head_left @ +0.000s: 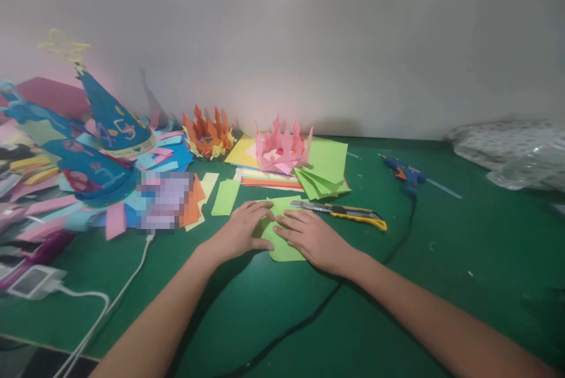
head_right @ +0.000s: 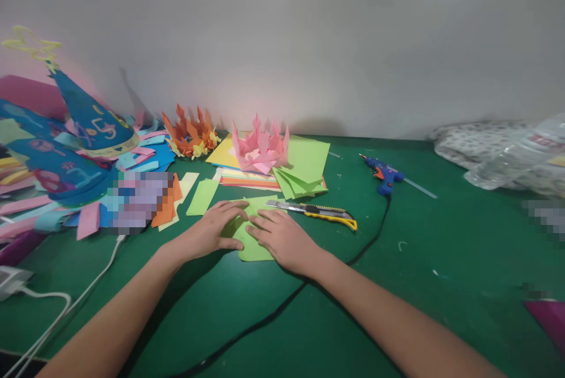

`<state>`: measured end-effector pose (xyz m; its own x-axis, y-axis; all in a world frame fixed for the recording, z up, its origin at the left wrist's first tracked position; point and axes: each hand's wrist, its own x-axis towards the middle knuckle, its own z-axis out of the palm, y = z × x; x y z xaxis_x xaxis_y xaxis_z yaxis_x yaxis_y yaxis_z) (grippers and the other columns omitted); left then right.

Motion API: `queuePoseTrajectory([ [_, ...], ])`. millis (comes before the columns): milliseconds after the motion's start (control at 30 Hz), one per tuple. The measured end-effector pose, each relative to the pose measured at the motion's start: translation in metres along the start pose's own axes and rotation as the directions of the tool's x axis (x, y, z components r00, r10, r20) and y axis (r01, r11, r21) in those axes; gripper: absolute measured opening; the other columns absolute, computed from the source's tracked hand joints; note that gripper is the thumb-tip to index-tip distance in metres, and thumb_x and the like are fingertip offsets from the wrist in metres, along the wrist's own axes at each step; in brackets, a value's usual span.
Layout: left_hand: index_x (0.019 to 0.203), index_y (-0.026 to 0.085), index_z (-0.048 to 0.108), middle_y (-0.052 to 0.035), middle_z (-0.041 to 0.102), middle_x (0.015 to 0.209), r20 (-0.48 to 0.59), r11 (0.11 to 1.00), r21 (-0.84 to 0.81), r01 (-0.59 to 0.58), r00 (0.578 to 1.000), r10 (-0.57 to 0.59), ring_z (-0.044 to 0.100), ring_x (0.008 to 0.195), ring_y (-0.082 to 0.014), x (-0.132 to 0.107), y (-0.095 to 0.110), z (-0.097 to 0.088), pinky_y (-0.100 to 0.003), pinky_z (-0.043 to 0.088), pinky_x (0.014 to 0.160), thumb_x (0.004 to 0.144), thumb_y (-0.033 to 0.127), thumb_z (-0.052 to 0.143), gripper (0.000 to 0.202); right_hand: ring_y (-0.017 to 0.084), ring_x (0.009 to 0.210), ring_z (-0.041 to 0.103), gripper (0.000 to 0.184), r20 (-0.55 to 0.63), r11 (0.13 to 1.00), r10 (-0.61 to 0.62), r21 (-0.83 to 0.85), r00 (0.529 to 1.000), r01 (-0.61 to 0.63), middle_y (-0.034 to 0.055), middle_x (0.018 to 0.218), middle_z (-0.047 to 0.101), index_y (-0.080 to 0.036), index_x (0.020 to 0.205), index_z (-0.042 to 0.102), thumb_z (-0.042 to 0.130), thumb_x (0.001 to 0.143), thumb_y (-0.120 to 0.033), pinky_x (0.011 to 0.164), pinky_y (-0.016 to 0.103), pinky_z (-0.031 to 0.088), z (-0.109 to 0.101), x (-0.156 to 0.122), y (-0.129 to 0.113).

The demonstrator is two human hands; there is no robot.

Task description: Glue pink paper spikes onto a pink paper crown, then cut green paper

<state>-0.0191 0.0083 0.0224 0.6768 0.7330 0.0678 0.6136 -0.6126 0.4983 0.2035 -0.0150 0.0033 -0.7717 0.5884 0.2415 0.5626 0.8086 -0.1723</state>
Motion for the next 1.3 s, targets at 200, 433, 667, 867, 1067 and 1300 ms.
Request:
queuePoseTrajectory([
  [200, 0.106, 0.023, 0.051, -0.0107, 0.044, 0.135, -0.004, 1.000, 0.002, -0.012, 1.000, 0.012, 0.039, 0.124, -0.0249, 0.001, -0.001, 0.000, -0.043, 0.029, 0.102, 0.070, 0.049, 0.066, 0.047, 0.024, 0.123, 0.038, 0.036, 0.011, 1.000, 0.002, -0.009, 1.000, -0.002, 0.0068, 0.133, 0.049, -0.020, 0.127, 0.050, 0.036, 0.093, -0.023, 0.101, 0.047, 0.033, -0.001, 0.000, 0.000],
  [433, 0.106, 0.023, 0.052, -0.0106, 0.043, 0.135, -0.001, 1.000, -0.016, 0.004, 1.000, -0.004, 0.037, 0.125, -0.0254, 0.000, 0.000, 0.000, -0.042, 0.031, 0.101, 0.069, 0.048, 0.066, 0.047, 0.024, 0.123, 0.037, 0.036, 0.018, 1.000, 0.004, -0.002, 1.000, -0.004, 0.0064, 0.134, 0.049, -0.021, 0.127, 0.049, 0.037, 0.093, -0.023, 0.101, 0.047, 0.031, -0.001, 0.000, 0.000],
  [667, 0.105, 0.024, 0.053, -0.0089, 0.044, 0.134, -0.004, 1.000, -0.032, 0.002, 1.000, -0.003, 0.037, 0.123, -0.0264, 0.000, -0.002, 0.000, -0.043, 0.032, 0.099, 0.068, 0.048, 0.067, 0.046, 0.024, 0.124, 0.037, 0.036, 0.039, 1.000, 0.015, 0.004, 0.999, -0.015, 0.0051, 0.134, 0.048, -0.022, 0.127, 0.050, 0.035, 0.094, -0.025, 0.101, 0.046, 0.030, -0.004, 0.000, 0.000],
  [867, 0.105, 0.023, 0.052, -0.0093, 0.043, 0.135, 0.011, 1.000, -0.022, 0.015, 1.000, -0.015, 0.035, 0.125, -0.0264, 0.000, 0.000, -0.002, -0.044, 0.032, 0.099, 0.069, 0.048, 0.066, 0.046, 0.023, 0.123, 0.037, 0.036, 0.014, 1.000, 0.014, -0.002, 1.000, -0.014, 0.0064, 0.133, 0.049, -0.023, 0.127, 0.050, 0.036, 0.093, -0.025, 0.100, 0.046, 0.031, -0.002, 0.000, 0.000],
  [1067, 0.105, 0.020, 0.051, -0.0129, 0.040, 0.138, -0.003, 0.997, 0.076, 0.014, 1.000, -0.013, 0.035, 0.126, -0.0267, 0.002, 0.003, 0.001, -0.043, 0.031, 0.100, 0.075, 0.051, 0.059, 0.044, 0.023, 0.123, 0.037, 0.035, 0.013, 1.000, 0.013, -0.004, 1.000, -0.013, 0.0075, 0.132, 0.050, -0.022, 0.125, 0.051, 0.038, 0.092, -0.024, 0.099, 0.046, 0.031, -0.002, 0.000, 0.000],
  [1300, 0.094, 0.017, 0.053, -0.0129, 0.049, 0.130, -0.089, 0.984, 0.171, 0.057, 0.995, -0.042, 0.047, 0.110, -0.0264, 0.008, 0.005, 0.009, -0.043, 0.036, 0.093, 0.077, 0.044, 0.059, 0.032, 0.024, 0.122, 0.037, 0.032, 0.029, 0.999, 0.045, 0.020, 0.999, -0.046, 0.0055, 0.130, 0.051, -0.023, 0.120, 0.055, 0.037, 0.093, -0.026, 0.099, 0.045, 0.027, -0.004, 0.001, -0.002],
])
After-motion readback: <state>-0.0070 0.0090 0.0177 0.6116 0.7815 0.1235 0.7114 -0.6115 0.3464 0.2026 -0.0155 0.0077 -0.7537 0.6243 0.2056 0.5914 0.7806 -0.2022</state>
